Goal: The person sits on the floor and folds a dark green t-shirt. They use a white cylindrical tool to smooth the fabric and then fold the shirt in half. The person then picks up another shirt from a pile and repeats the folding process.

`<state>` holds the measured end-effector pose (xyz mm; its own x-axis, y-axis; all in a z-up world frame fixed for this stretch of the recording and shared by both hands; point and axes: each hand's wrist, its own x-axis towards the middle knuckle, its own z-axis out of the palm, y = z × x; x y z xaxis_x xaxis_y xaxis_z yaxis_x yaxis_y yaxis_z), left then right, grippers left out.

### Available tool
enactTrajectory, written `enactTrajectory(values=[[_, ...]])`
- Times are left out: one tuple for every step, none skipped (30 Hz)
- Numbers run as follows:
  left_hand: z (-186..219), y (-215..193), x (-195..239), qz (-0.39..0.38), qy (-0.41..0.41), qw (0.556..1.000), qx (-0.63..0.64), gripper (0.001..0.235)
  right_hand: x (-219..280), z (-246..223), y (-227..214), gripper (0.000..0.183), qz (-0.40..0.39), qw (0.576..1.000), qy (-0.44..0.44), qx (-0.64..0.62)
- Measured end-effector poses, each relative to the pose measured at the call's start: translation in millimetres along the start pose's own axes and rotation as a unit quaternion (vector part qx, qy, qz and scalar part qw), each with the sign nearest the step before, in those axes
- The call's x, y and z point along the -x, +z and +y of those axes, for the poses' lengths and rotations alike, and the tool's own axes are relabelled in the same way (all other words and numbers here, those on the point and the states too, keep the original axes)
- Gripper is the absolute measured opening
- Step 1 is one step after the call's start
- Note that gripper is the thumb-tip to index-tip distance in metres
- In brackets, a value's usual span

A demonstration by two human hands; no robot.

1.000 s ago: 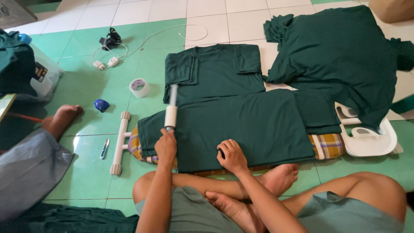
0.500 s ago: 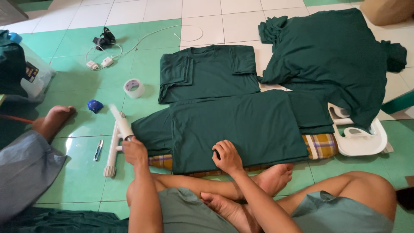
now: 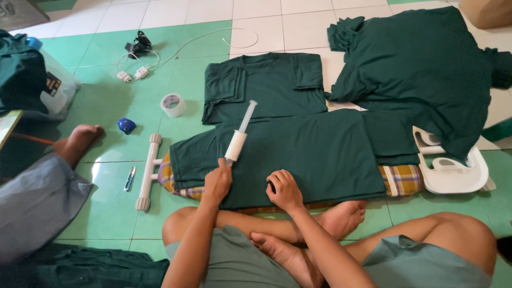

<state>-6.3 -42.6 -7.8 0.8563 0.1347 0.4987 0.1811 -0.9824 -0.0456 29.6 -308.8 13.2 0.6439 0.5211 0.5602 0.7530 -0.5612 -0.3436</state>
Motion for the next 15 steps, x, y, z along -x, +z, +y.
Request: enactTrajectory(values=[[0.2,-0.7,-2.1,0.0,-0.002,1.0,-0.002,0.042,-1.0,-0.9,-1.1,0.013,0.0,1.0,-0.002,-0.002],[0.8,-1.0,-3.6,0.021,-0.017,0.998,-0.056,0.038,-1.0,-1.9,-2.1,0.012,0.004,1.0,-0.003,0.0],[1.5,-1.2,-5.2,0.041,-0.032,0.993,-0.111,0.034,-1.0,-2.6,-3.1,0.012,0.009,1.0,-0.004,0.002],[-2.1,-1.0,-4.7,0.04,-0.033,0.992,-0.112,0.034,-1.1,-2.7,-2.6,0.012,0.009,1.0,-0.004,0.001],[-5.4,-0.7,-4.3,0.039,-0.065,0.99,-0.118,0.037,-1.2,-2.5,-2.1,0.011,0.009,1.0,-0.001,0.0],[-7.8,-0.2,-2.8,0.037,-0.096,0.987,-0.123,0.04,0.2,-2.4,-2.0,0.01,0.009,1.0,0.002,-0.001],[-16.7,-0.7,1.3,0.036,-0.096,0.987,-0.123,0.04,1.7,-2.4,-0.9,0.01,0.009,1.0,0.003,-0.001],[-25.4,-0.5,3.0,0.015,-0.137,0.98,-0.147,0.041,1.4,-1.2,0.0,0.01,0.007,1.0,0.003,-0.003],[-34.0,-0.3,4.7,-0.007,-0.177,0.969,-0.17,0.041,1.2,0.1,1.0,0.01,0.006,1.0,0.003,-0.005],[-47.9,7.8,9.2,-0.008,-0.177,0.969,-0.17,0.041,2.1,-1.0,-0.6,0.01,0.005,1.0,0.004,-0.005],[-62.0,15.8,13.7,-0.007,-0.21,0.962,-0.173,0.041,2.8,-2.2,-2.1,0.01,0.0,1.0,0.009,-0.006],[-77.2,24.4,14.1,-0.003,-0.243,0.954,-0.175,0.042,-0.9,-1.7,-3.1,0.01,-0.003,1.0,0.011,-0.006],[-91.0,28.4,16.6,-0.002,-0.244,0.954,-0.175,0.042,-1.7,-1.0,-1.8,0.01,-0.002,1.0,0.009,-0.006],[-103.9,32.7,19.9,0.0,-0.277,0.947,-0.163,0.045,-0.1,-0.7,-1.0,0.01,0.001,1.0,0.009,-0.007],[-116.8,37.1,23.1,0.002,-0.31,0.939,-0.15,0.047,1.4,-0.3,0.0,0.011,0.004,1.0,0.008,-0.007]])
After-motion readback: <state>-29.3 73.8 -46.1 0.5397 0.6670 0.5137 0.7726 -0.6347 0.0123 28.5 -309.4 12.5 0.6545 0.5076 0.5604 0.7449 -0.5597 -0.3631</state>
